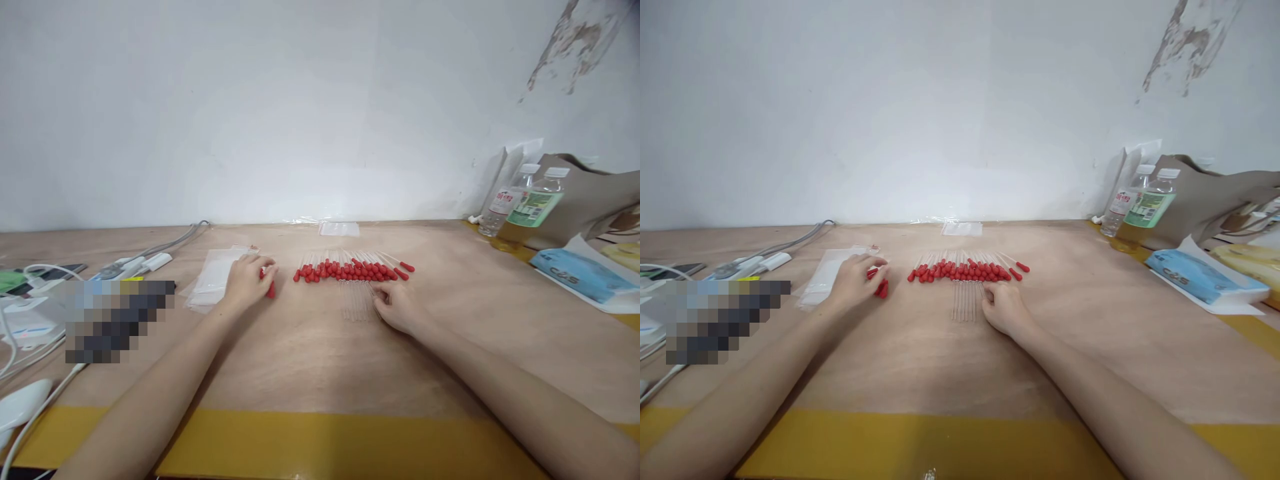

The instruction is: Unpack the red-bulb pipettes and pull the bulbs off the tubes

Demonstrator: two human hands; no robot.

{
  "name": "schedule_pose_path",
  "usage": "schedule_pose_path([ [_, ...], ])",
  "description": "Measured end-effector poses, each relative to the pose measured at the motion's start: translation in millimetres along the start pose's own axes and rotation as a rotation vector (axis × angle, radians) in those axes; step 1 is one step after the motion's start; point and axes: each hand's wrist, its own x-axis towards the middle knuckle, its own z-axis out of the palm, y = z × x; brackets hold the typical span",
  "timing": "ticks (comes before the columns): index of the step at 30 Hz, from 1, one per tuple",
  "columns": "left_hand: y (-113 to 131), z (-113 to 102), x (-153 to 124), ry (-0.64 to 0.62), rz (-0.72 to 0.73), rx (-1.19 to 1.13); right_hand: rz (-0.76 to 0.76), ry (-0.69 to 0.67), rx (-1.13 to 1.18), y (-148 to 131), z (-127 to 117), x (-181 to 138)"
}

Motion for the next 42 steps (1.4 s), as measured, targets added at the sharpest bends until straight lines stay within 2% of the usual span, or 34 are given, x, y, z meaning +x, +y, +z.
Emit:
schedule_pose_path([
  [5, 35, 16, 3, -0.073, 0.120, 0.111, -0.012, -0.003, -0.010, -3, -3, -1],
  [10, 36, 31, 6, -0.094, 0.126, 0.178, 0.043, 0.040, 0.002, 5, -2, 1],
  [13, 33, 29, 2, -0.031, 0.040, 0.160, 0.138, 0.059, 0.010, 12, -3, 4],
  [17, 32, 18, -5, 0.156, -0.094, 0.142, 0.167, 0.127, 0.048, 18, -2, 6],
  [20, 37, 8, -11, 0.257, -0.017, 0.086, 0.046, 0.312, 0.104, 19, 3, 6],
  [22, 45, 5, -15, 0.235, 0.128, 0.006, -0.096, 0.451, 0.111, 17, 5, 5],
  [24, 56, 4, -20, 0.170, 0.280, -0.066, -0.244, 0.502, 0.065, 14, 5, 4],
  [26, 68, 7, -25, 0.138, 0.379, -0.121, -0.384, 0.443, -0.022, 9, 3, 2],
  [30, 81, 18, -33, 0.161, 0.480, -0.205, -0.585, 0.261, -0.183, 0, 2, -1],
  [38, 78, 21, -35, 0.200, 0.578, -0.260, -0.651, 0.234, -0.149, -4, 13, -1],
  [42, 84, 21, -35, 0.141, 0.582, -0.282, -0.667, 0.257, -0.102, -6, 16, -1],
])
